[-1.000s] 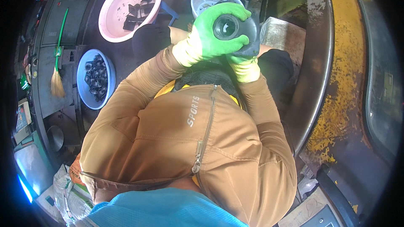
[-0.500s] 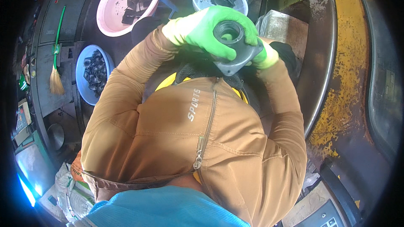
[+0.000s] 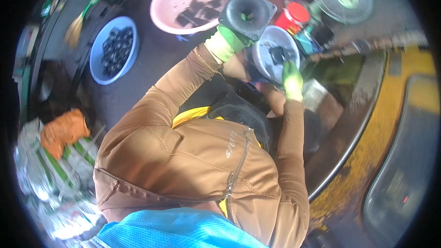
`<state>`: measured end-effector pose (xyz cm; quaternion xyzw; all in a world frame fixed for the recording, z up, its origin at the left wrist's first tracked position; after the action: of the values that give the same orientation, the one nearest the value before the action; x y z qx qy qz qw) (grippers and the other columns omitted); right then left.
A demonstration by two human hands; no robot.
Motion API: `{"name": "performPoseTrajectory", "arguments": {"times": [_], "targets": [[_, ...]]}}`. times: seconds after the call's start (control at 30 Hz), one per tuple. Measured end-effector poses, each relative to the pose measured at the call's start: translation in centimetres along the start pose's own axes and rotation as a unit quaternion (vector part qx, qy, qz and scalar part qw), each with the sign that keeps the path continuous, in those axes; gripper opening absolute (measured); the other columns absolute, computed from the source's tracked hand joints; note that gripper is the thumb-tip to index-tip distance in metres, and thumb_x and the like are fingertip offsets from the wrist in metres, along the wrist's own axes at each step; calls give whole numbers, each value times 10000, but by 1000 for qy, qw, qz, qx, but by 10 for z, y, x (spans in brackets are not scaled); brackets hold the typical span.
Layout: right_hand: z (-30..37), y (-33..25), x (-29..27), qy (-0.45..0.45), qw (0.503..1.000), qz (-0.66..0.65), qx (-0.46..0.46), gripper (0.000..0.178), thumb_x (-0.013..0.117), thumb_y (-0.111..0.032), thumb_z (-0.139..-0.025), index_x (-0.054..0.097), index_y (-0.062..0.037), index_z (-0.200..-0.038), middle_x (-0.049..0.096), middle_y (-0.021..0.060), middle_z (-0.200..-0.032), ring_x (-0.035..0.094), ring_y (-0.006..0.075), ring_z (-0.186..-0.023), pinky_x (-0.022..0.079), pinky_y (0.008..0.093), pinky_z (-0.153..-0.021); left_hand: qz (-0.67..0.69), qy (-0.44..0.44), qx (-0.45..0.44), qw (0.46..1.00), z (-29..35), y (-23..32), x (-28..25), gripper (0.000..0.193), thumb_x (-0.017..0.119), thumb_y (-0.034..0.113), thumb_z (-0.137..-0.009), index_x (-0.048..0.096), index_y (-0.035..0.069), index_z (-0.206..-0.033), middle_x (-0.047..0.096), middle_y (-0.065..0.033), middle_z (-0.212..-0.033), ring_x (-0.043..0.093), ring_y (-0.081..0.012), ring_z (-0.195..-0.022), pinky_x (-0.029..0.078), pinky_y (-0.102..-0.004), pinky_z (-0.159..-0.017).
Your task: The person sits on the floor and repeatedly picks up small dark metal parts from a white basket, wipes each one with a cloth, and places it into a pink basin. The person occasionally reaches toward a nearby machine but primarily focuses on cleaning the parts one by one.
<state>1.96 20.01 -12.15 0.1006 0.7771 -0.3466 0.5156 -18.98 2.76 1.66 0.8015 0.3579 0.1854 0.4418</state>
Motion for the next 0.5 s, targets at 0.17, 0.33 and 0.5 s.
{"name": "performPoseTrajectory", "arguments": {"times": [0.17,0.33,0.5], "targets": [[45,-6,29,-115,977,-121,-131,225,503,-76,-907,591,-12,-1103,518,50,-765,450,130,-529,374,289,-454,-174,175,88,965,60,-43,-143,207,613,196,-847,606,66,-1007,635,-86,-953,621,-215,-902,516,-339,-798],[77,32,35,-199,858,-371,293,226,495,-255,-985,620,-68,-1016,389,-50,-590,334,70,-427,262,248,-381,-515,77,-377,766,250,-167,-300,368,526,182,-856,561,30,-1189,604,-165,-1174,554,-334,-1134,438,-378,-974],[70,32,21,-179,850,-368,332,281,518,-328,-990,644,-78,-1013,402,-61,-577,328,48,-418,249,225,-381,-390,420,-443,690,321,-149,-448,434,652,224,-824,560,30,-1201,634,-178,-1177,619,-292,-1079,464,-409,-953]]}}
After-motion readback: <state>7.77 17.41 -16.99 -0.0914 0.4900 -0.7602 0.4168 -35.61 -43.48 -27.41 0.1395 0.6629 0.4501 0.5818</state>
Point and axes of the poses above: each hand's wrist, its own z-axis away from the middle knuckle, its own x-axis out of the palm, y = z × x, the point moved 7 cm from there along -z, towards the middle knuckle
